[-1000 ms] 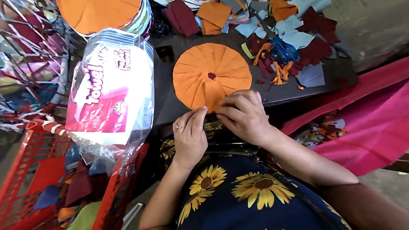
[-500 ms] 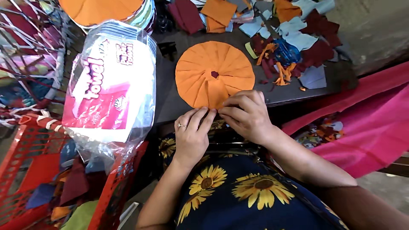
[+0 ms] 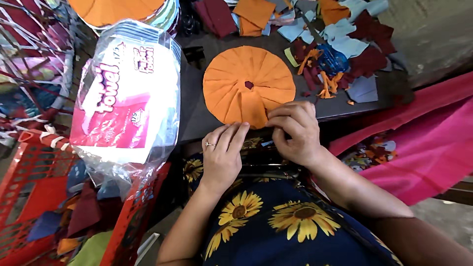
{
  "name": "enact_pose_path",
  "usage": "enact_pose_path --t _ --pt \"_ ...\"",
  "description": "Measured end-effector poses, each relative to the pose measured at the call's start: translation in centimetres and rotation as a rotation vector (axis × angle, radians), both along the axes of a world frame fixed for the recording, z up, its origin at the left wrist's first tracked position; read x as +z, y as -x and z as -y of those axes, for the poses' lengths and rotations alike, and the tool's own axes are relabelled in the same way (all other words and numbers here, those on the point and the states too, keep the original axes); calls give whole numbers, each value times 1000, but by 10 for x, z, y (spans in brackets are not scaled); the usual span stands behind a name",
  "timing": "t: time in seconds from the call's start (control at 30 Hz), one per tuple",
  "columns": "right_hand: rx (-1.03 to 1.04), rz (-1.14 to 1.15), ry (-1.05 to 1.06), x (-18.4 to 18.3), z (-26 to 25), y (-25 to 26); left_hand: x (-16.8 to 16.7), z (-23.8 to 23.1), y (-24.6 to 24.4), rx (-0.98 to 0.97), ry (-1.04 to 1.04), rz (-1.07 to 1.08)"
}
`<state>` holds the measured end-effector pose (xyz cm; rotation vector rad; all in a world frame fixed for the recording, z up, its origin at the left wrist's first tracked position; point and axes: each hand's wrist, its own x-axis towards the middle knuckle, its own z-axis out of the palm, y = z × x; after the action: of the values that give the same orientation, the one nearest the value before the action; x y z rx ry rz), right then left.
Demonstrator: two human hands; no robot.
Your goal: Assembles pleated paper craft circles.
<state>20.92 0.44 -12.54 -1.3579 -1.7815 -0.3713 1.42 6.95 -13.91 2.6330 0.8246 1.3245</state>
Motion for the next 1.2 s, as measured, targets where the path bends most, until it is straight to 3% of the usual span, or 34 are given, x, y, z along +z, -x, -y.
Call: enact_pose_path --t 0.47,0.63,0.77,0.87,1.0,1.2 --pt "-49 51 -15 -12 5 -7 -1 1 0 21 -23 -47" --pt "-71 -30 -48 -11 9 -12 3 2 3 -35 88 98" --pt "-150 -36 -147 -10 12 -19 25 -1 5 19 83 157" --pt "-240 4 -189 -13 13 -26 53 -8 -4 19 118 -18" --pt "-338 7 -123 -17 13 -34 96 -20 -38 0 416 -450" --pt "-287 34 -91 -24 11 -44 79 -50 -77 -38 334 -682"
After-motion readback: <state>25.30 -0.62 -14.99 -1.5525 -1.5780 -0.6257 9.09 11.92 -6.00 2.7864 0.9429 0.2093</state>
